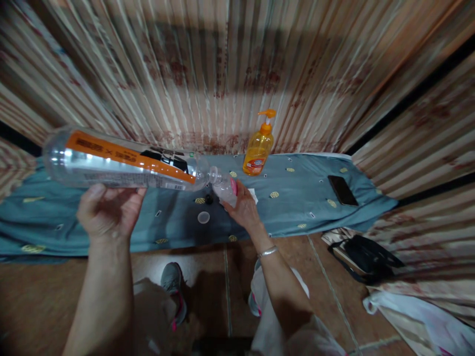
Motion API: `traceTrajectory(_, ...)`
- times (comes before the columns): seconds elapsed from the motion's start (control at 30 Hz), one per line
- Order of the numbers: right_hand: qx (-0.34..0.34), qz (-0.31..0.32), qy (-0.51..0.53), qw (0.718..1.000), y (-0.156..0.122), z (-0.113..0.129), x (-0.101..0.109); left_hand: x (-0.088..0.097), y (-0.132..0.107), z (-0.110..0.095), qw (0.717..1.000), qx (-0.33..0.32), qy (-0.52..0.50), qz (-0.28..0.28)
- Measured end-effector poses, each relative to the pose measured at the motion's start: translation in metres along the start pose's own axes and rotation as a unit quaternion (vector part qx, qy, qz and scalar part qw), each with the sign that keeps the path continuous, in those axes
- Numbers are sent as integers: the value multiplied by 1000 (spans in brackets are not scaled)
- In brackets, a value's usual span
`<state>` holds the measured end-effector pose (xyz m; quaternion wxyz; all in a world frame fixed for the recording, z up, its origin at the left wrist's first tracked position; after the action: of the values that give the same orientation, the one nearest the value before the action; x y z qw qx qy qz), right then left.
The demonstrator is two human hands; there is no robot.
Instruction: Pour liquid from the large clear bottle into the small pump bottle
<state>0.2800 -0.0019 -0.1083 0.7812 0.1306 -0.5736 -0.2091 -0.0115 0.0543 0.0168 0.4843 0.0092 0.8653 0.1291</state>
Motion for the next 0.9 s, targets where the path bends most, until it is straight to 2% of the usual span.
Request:
traceTrajectory(0.3, 1, 22, -7, 1000, 2, 1, 0, -5, -1, -2, 1000, -5, 4, 0)
traceTrajectory(0.9, 3, 22, 3, 1000, 3, 2, 1, -2, -1, -4, 1000, -10, 11, -11)
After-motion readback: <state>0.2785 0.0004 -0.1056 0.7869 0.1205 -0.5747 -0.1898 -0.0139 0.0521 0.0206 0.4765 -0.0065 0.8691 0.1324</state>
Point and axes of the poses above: each hand's wrist, its own y-axis towards the middle knuckle, its own x-axis out of the back of the hand, z = x × y, the point moved 5 cm from there along y, towards the middle knuckle, and after that the axes turned 14 degrees about -y, right-handed, at the moved point
